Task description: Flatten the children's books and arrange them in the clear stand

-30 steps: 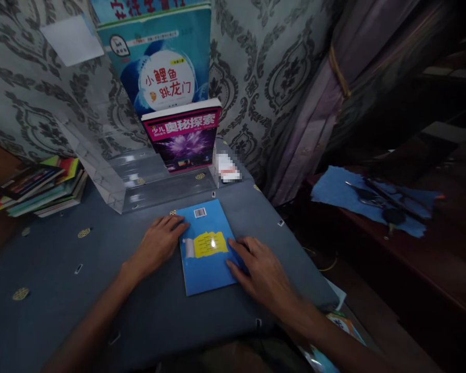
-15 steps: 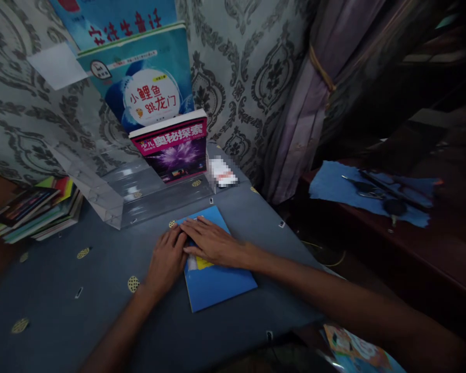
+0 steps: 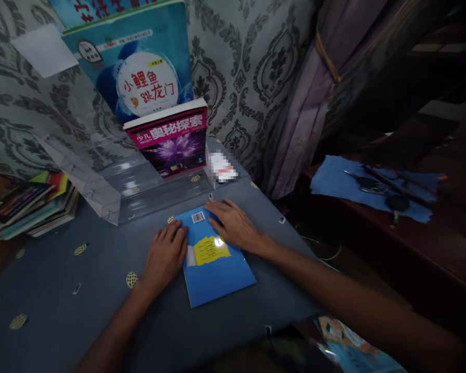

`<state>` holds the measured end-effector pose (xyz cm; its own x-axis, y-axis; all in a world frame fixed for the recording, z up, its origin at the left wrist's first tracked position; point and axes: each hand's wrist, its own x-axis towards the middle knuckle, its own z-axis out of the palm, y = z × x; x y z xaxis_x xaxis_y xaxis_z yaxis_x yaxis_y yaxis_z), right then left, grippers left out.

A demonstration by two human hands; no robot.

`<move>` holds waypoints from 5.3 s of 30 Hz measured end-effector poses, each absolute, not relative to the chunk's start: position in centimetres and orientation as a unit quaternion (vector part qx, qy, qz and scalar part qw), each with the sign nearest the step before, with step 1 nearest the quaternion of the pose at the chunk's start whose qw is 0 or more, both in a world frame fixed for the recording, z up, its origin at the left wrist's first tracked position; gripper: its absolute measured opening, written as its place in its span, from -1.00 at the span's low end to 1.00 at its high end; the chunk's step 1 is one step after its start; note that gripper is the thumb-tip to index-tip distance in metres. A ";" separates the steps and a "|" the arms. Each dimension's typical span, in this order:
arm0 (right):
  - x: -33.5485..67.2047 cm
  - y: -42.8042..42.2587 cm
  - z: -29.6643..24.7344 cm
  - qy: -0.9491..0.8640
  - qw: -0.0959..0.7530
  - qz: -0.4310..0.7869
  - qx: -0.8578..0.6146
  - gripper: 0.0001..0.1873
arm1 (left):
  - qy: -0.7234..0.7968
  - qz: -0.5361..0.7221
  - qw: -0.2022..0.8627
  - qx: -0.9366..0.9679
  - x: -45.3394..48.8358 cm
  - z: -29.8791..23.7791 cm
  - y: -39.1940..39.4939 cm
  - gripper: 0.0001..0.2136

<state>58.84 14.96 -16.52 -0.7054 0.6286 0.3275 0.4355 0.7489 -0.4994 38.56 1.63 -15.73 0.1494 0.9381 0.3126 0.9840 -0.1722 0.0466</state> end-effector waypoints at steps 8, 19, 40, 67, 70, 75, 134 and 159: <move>59.5 17.5 -16.7 -0.810 0.318 0.391 -0.299 -0.62 | -0.662 -0.147 0.045 -0.733 38.0 -15.3 2.6 -0.67; 59.5 19.3 -16.9 -0.702 0.346 0.556 -0.278 -0.66 | -0.605 -0.094 0.038 -0.790 41.3 -13.3 5.8 -0.69; 59.7 19.2 -16.8 -0.741 0.357 0.504 -0.263 -0.65 | -0.493 0.014 -0.059 -0.868 46.8 -12.8 2.5 -0.19; 59.4 19.2 -17.4 -0.714 0.390 0.509 -0.282 -0.65 | -0.537 0.011 -0.018 -0.844 46.0 -13.5 4.1 -0.40; 59.5 19.0 -17.2 -0.716 0.387 0.506 -0.286 -0.64 | -0.543 0.007 -0.017 -0.840 45.9 -13.7 4.4 -0.40; 59.6 18.9 -17.1 -0.724 0.382 0.498 -0.287 -0.59 | -0.528 0.009 -0.046 -0.848 45.0 -13.0 4.9 -0.28; 58.0 11.3 -16.8 -0.939 0.220 0.163 -0.210 -0.60 | -0.673 -0.193 0.047 -0.713 37.1 -17.3 1.9 -0.61; 61.0 10.9 -18.4 -0.922 0.243 0.206 -0.219 -0.53 | -0.358 0.028 0.084 -0.929 37.0 -10.2 2.7 -0.66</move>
